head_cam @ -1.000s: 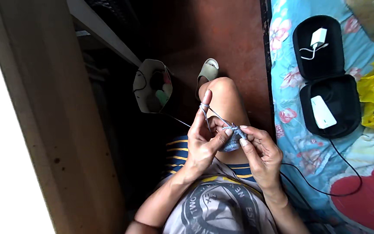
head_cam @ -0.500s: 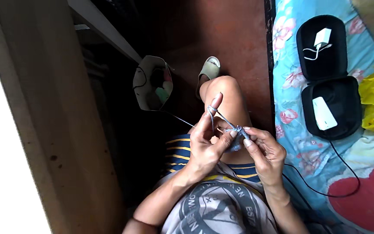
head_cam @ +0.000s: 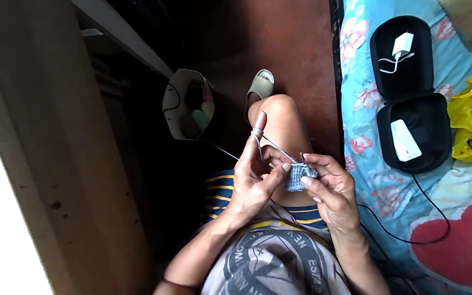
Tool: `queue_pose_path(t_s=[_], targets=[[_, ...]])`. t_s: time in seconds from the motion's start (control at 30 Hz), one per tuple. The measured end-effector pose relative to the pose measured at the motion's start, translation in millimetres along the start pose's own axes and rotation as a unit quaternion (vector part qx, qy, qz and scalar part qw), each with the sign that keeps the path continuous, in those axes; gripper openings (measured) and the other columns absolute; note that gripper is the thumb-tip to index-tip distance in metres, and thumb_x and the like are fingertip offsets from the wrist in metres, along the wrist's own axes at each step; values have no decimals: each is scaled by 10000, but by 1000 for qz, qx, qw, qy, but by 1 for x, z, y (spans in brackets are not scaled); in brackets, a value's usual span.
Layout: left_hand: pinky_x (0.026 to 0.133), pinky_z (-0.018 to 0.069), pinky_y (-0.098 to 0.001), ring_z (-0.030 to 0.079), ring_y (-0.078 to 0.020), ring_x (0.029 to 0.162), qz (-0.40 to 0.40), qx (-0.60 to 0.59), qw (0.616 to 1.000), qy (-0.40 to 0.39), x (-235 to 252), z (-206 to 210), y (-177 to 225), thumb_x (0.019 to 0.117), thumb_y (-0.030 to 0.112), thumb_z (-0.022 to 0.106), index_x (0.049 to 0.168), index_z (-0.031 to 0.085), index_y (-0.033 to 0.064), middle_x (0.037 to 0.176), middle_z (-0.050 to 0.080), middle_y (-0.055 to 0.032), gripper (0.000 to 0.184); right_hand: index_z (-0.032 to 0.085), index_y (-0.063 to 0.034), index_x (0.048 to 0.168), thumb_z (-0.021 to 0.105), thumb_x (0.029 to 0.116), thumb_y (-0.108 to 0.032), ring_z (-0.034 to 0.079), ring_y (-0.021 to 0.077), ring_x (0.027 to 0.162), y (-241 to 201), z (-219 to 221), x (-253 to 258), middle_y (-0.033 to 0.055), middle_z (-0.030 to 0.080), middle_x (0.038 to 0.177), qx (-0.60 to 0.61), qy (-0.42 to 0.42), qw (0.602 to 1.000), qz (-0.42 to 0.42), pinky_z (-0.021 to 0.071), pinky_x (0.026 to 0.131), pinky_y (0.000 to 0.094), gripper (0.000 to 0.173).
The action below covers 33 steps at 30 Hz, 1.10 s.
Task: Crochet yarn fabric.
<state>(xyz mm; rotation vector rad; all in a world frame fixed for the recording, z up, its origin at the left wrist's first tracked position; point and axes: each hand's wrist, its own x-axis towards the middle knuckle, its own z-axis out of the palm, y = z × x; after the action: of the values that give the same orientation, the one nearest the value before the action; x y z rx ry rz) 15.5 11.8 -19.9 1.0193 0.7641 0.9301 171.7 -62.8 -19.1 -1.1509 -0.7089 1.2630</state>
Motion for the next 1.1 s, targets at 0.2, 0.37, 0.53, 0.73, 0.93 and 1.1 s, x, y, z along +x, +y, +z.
queue_pose_path(t_s=[0.2, 0.37, 0.53, 0.73, 0.93, 1.1], targets=[[685, 583, -229, 670, -75, 743, 57, 139, 988, 23, 3, -11, 0, 925, -36, 607, 1577, 283, -17, 908, 714, -13, 728, 676, -31, 1221, 645, 900, 40, 591, -31, 680, -1, -2, -1, 38, 744, 1046, 30, 4, 999, 12, 475, 574, 126, 330], [679, 577, -201, 662, -36, 730, 119, 248, 960, 49, 5, -22, -4, 970, 17, 609, 1376, 533, -113, 907, 716, -64, 433, 683, -40, 1190, 643, 901, 46, 586, -36, 663, 0, -4, -3, 40, 745, 1057, 44, 12, 999, 14, 464, 556, 116, 305], [676, 571, -178, 652, -14, 717, 133, 288, 946, 64, 4, -30, -5, 962, 30, 616, 1093, 688, -91, 862, 705, -56, 192, 689, -33, 1165, 646, 892, 49, 581, -35, 650, 1, -3, -4, 38, 746, 1026, 36, 20, 999, 13, 467, 552, 121, 288], [647, 562, -221, 646, -57, 659, -73, -87, 994, 1, 4, -27, -1, 963, 134, 641, 720, 700, 140, 719, 671, 22, 250, 691, -52, 1179, 650, 899, 38, 673, 12, 803, 2, 2, -6, 21, 752, 1056, -25, 20, 999, -29, 558, 702, 167, 297], [847, 566, -268, 684, -82, 923, -70, -188, 979, -38, -3, -9, -8, 954, 231, 696, 1135, 780, 134, 1048, 741, -18, 222, 681, -45, 1193, 639, 914, 36, 663, 9, 787, 0, 5, -4, 26, 746, 1047, -31, 24, 999, -28, 554, 688, 162, 293], [826, 588, -282, 688, -102, 876, 32, -53, 998, 7, -7, 8, -10, 864, -57, 711, 1299, 673, 49, 1021, 731, -39, 449, 664, -27, 1180, 646, 916, 34, 585, -34, 689, 1, 7, -3, 21, 739, 1013, -21, 21, 999, -14, 476, 594, 123, 272]])
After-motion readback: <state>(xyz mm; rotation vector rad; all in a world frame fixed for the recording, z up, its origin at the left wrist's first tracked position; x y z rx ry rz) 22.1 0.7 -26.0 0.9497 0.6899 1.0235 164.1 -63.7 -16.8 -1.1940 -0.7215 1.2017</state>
